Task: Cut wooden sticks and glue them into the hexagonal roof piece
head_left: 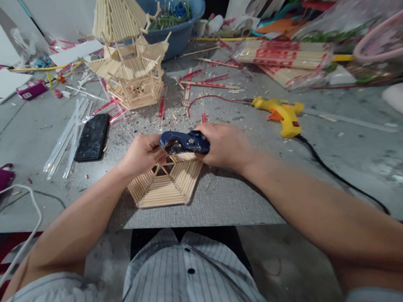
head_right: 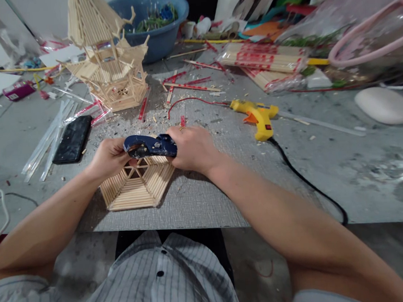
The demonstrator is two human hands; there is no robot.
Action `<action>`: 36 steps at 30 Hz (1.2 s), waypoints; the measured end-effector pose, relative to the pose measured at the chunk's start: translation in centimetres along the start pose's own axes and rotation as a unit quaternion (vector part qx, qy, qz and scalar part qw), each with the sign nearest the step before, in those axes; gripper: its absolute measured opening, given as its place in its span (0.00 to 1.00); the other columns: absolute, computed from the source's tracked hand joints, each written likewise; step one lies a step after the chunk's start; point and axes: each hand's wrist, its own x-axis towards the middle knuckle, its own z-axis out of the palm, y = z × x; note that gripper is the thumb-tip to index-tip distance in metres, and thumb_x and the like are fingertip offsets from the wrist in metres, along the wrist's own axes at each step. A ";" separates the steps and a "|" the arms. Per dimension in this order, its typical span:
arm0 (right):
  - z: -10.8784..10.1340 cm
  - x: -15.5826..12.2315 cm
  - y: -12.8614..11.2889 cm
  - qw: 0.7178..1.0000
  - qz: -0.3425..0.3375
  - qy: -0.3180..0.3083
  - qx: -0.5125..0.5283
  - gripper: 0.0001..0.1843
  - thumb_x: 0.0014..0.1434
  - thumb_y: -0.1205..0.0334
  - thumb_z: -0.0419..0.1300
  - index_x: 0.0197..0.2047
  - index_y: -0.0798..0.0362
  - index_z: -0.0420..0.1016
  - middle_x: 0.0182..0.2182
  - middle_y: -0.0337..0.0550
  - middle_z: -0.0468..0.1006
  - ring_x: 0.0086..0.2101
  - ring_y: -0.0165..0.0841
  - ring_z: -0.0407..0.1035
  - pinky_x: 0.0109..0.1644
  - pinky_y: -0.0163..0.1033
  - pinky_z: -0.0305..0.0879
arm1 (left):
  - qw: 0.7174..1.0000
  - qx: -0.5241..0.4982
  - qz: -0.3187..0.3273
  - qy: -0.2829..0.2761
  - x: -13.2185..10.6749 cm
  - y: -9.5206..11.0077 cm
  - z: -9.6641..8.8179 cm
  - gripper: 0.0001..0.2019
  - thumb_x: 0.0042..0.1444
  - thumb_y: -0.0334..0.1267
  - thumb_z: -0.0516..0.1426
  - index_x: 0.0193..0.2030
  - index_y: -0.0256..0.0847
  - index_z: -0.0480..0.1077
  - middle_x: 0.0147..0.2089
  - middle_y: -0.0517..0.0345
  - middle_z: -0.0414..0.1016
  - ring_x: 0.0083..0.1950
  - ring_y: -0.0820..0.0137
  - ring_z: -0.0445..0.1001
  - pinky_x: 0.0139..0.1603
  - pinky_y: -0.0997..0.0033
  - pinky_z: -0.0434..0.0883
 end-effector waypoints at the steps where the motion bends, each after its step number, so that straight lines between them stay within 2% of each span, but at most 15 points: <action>1: 0.0 0.0 0.0 1.000 0.001 0.000 0.000 0.19 0.49 0.58 0.56 0.45 0.55 0.72 0.37 0.52 0.79 0.35 0.43 0.72 0.37 0.43 0.61 | 1.000 -0.001 0.001 0.000 0.0 0.0 0.0 0.07 0.50 0.34 0.53 0.22 0.38 0.66 0.17 0.64 0.70 0.19 0.81 0.69 0.20 0.84 0.65; 11: 0.0 0.1 0.0 1.000 0.013 -0.014 -0.005 0.18 0.49 0.57 0.56 0.44 0.55 0.72 0.38 0.53 0.79 0.35 0.43 0.72 0.34 0.42 0.58 | 1.000 -0.029 -0.012 -0.002 0.0 0.2 0.1 0.08 0.51 0.36 0.54 0.23 0.37 0.66 0.17 0.62 0.70 0.18 0.79 0.69 0.19 0.82 0.65; 16: -0.2 0.1 -0.2 0.999 0.026 -0.022 -0.008 0.20 0.50 0.58 0.56 0.46 0.56 0.72 0.39 0.53 0.79 0.36 0.43 0.73 0.36 0.42 0.60 | 0.998 -0.057 -0.017 0.007 0.1 0.2 0.2 0.10 0.51 0.37 0.56 0.22 0.37 0.66 0.17 0.63 0.69 0.18 0.81 0.68 0.20 0.84 0.65; 23: -0.1 0.2 0.0 1.000 0.004 -0.006 0.001 0.25 0.50 0.58 0.57 0.51 0.59 0.71 0.41 0.54 0.78 0.39 0.45 0.72 0.40 0.44 0.61 | 0.997 -0.067 -0.018 0.015 0.3 -0.1 0.3 0.16 0.53 0.44 0.58 0.21 0.36 0.66 0.17 0.62 0.69 0.19 0.80 0.69 0.21 0.83 0.66; 28: -0.4 0.3 -0.1 1.000 -0.011 -0.008 0.007 0.27 0.49 0.59 0.57 0.52 0.59 0.70 0.42 0.55 0.78 0.39 0.44 0.71 0.40 0.43 0.60 | 0.999 -0.040 0.011 0.018 0.3 -0.5 0.5 0.15 0.56 0.42 0.55 0.21 0.37 0.67 0.17 0.61 0.70 0.19 0.80 0.68 0.21 0.82 0.65; 36: -0.3 0.2 -0.1 1.000 -0.008 -0.011 0.014 0.24 0.49 0.60 0.57 0.50 0.58 0.70 0.42 0.55 0.78 0.40 0.46 0.72 0.42 0.44 0.61 | 0.998 -0.063 -0.009 0.021 0.1 -0.1 0.6 0.14 0.53 0.42 0.57 0.21 0.37 0.68 0.17 0.62 0.72 0.19 0.80 0.69 0.22 0.82 0.66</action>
